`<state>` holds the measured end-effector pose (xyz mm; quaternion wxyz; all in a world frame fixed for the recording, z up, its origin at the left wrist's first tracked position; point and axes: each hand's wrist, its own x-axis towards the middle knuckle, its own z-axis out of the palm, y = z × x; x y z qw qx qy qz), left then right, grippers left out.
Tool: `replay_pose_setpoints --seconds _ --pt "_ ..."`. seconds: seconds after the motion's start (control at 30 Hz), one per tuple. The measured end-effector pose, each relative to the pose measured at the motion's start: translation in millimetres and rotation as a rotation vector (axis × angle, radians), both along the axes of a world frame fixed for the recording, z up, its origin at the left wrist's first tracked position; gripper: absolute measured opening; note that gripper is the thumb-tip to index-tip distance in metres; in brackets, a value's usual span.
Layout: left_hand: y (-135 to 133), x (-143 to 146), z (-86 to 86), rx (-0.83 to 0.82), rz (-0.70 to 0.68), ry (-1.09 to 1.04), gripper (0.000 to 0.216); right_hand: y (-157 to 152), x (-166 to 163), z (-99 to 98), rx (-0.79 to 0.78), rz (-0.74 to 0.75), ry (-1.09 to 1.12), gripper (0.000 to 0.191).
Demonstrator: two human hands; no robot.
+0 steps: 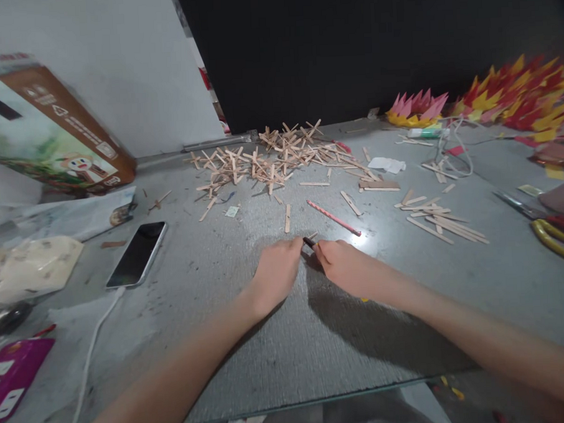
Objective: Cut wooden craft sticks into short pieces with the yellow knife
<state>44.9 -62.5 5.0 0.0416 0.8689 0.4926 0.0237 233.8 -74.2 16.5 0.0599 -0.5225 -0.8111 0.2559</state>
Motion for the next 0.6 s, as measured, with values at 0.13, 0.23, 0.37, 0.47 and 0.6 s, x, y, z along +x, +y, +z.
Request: replay_pose_setpoints --seconds 0.13,0.23,0.37,0.47,0.6 --pt "-1.1 0.1 1.8 -0.015 -0.018 0.001 0.025 1.8 -2.6 -0.2 -0.002 -0.033 0.026 0.019" --pt "-1.5 0.4 3.8 -0.029 -0.002 0.005 0.025 3.3 -4.0 2.1 -0.014 -0.061 0.048 0.021" --pt "0.8 -1.1 3.4 -0.047 -0.012 -0.014 0.025 3.3 -2.0 4.4 -0.006 -0.031 0.076 0.023" --pt "3.5 -3.2 0.2 -0.03 -0.026 -0.022 0.026 3.0 0.7 3.4 -0.004 -0.002 0.069 0.021" --pt "4.5 -3.9 -3.7 -0.013 -0.04 -0.008 0.026 3.9 3.1 0.6 0.011 0.036 0.016 0.016"
